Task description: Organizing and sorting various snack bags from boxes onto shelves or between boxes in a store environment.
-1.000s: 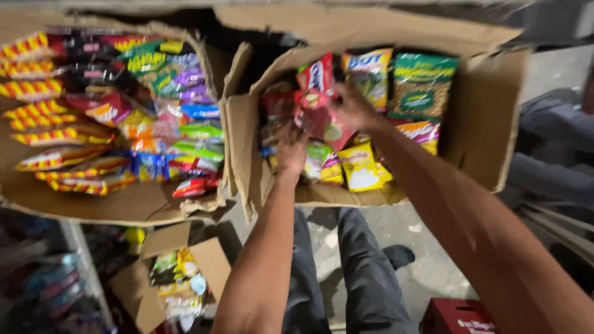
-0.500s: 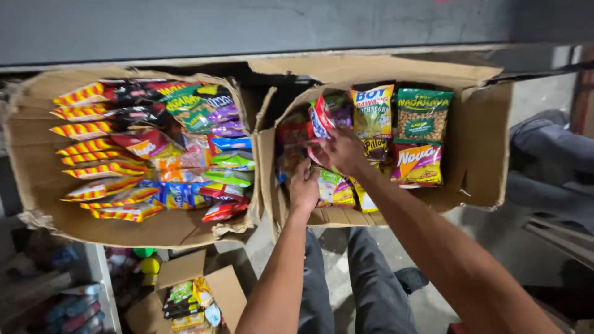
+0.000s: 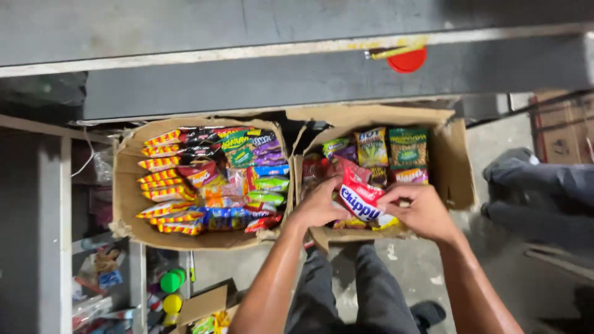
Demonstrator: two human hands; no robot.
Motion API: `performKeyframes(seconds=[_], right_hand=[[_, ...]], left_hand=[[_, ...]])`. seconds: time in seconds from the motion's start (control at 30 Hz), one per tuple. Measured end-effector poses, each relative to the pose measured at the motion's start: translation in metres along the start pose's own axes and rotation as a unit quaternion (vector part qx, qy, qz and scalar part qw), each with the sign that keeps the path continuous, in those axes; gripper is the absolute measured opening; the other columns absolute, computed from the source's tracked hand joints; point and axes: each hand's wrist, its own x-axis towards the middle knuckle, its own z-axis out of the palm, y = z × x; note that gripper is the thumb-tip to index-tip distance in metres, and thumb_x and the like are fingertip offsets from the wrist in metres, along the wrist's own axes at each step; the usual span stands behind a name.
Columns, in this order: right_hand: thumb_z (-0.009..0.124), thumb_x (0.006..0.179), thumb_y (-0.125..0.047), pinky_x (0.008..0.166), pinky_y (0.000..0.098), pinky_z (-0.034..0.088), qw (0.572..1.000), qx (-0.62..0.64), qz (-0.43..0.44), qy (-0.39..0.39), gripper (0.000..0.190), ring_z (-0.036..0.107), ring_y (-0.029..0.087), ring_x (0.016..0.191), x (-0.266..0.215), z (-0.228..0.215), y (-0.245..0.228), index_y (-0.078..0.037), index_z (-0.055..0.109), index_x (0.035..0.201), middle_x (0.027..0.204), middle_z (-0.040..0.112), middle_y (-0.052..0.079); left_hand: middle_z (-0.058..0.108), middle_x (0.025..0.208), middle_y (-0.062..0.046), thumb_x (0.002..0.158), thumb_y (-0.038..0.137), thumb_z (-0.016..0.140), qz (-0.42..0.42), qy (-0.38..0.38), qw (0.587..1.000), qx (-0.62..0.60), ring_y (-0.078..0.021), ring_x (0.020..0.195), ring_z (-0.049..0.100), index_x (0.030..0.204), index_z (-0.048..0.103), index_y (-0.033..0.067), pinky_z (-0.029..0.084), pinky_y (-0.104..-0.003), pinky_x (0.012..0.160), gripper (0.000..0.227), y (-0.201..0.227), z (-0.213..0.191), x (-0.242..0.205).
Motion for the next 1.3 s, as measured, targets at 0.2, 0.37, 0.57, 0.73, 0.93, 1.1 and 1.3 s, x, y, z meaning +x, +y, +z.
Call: performKeyframes(seconds=[0.2, 0.37, 0.57, 0.73, 0.93, 1.1, 1.3], right_hand=[[0.073, 0.086, -0.008, 0.084, 0.0270, 0.056, 0.948, 0.291, -0.052, 0.120, 0.052, 0.069, 0.011, 0.099, -0.047, 0.030, -0.055, -0.012, 0.053, 0.134, 0.111, 0.074, 0.005], [0.079, 0.080, -0.008, 0.094, 0.0295, 0.054, 0.956, 0.285, -0.037, 0.056, 0.057, 0.067, 0.011, 0.107, -0.071, 0.055, -0.062, -0.007, 0.057, 0.133, 0.118, 0.072, 0.004], [0.077, 0.085, -0.006, 0.088, 0.0306, 0.056, 0.971, 0.237, 0.009, 0.024, 0.034, 0.067, 0.010, 0.097, -0.086, 0.058, -0.060, -0.002, 0.071, 0.119, 0.107, 0.077, 0.004], [0.075, 0.087, -0.005, 0.089, 0.0308, 0.056, 0.972, 0.232, -0.007, -0.036, 0.032, 0.067, 0.009, 0.096, -0.094, 0.061, -0.066, -0.003, 0.071, 0.119, 0.106, 0.077, 0.001], [0.074, 0.087, -0.008, 0.094, 0.0315, 0.054, 0.980, 0.172, -0.058, -0.087, 0.037, 0.066, 0.008, 0.103, -0.091, 0.077, -0.065, -0.005, 0.065, 0.122, 0.112, 0.074, 0.000], [0.080, 0.081, -0.005, 0.091, 0.0333, 0.057, 0.974, 0.169, -0.045, -0.143, 0.043, 0.069, 0.010, 0.099, -0.085, 0.106, -0.073, -0.005, 0.065, 0.122, 0.109, 0.076, 0.002], [0.078, 0.082, -0.001, 0.087, 0.0333, 0.060, 0.957, 0.266, 0.012, -0.118, 0.048, 0.072, 0.014, 0.100, -0.079, 0.174, -0.121, -0.004, 0.060, 0.127, 0.110, 0.077, 0.010]], left_hand=[[0.070, 0.122, -0.004, 0.069, 0.004, 0.089, 0.026, -0.063, 0.951, -0.300, -0.0137, 0.110, 0.067, 0.142, 0.052, 0.0029, 0.054, -0.032, 0.099, 0.082, 0.059, -0.022, -0.058], [0.071, 0.117, -0.003, 0.076, 0.003, 0.086, -0.011, -0.023, 0.918, -0.395, -0.0115, 0.104, 0.068, 0.136, 0.055, 0.0037, 0.057, -0.031, 0.092, 0.067, 0.064, -0.010, -0.086], [0.069, 0.110, -0.004, 0.075, 0.002, 0.084, -0.040, 0.019, 0.905, -0.423, -0.0132, 0.096, 0.067, 0.132, 0.056, 0.0036, 0.057, -0.033, 0.083, 0.064, 0.066, 0.013, -0.119], [0.070, 0.112, -0.005, 0.074, 0.000, 0.085, -0.049, 0.078, 0.914, -0.395, -0.0136, 0.101, 0.068, 0.130, 0.056, 0.0018, 0.058, -0.032, 0.088, 0.064, 0.076, 0.018, -0.145], [0.071, 0.118, -0.007, 0.073, 0.000, 0.086, -0.031, 0.144, 0.900, -0.410, -0.0153, 0.106, 0.069, 0.131, 0.053, -0.0007, 0.058, -0.034, 0.093, 0.067, 0.061, 0.018, -0.172], [0.072, 0.116, -0.006, 0.080, 0.007, 0.084, 0.011, 0.149, 0.893, -0.425, -0.0135, 0.105, 0.069, 0.130, 0.060, 0.0020, 0.057, -0.032, 0.094, 0.056, 0.057, -0.014, -0.187], [0.076, 0.101, -0.006, 0.087, 0.013, 0.079, -0.057, 0.236, 0.856, -0.456, -0.0126, 0.088, 0.070, 0.113, 0.068, 0.0012, 0.059, -0.031, 0.079, 0.031, 0.018, -0.064, -0.208]])
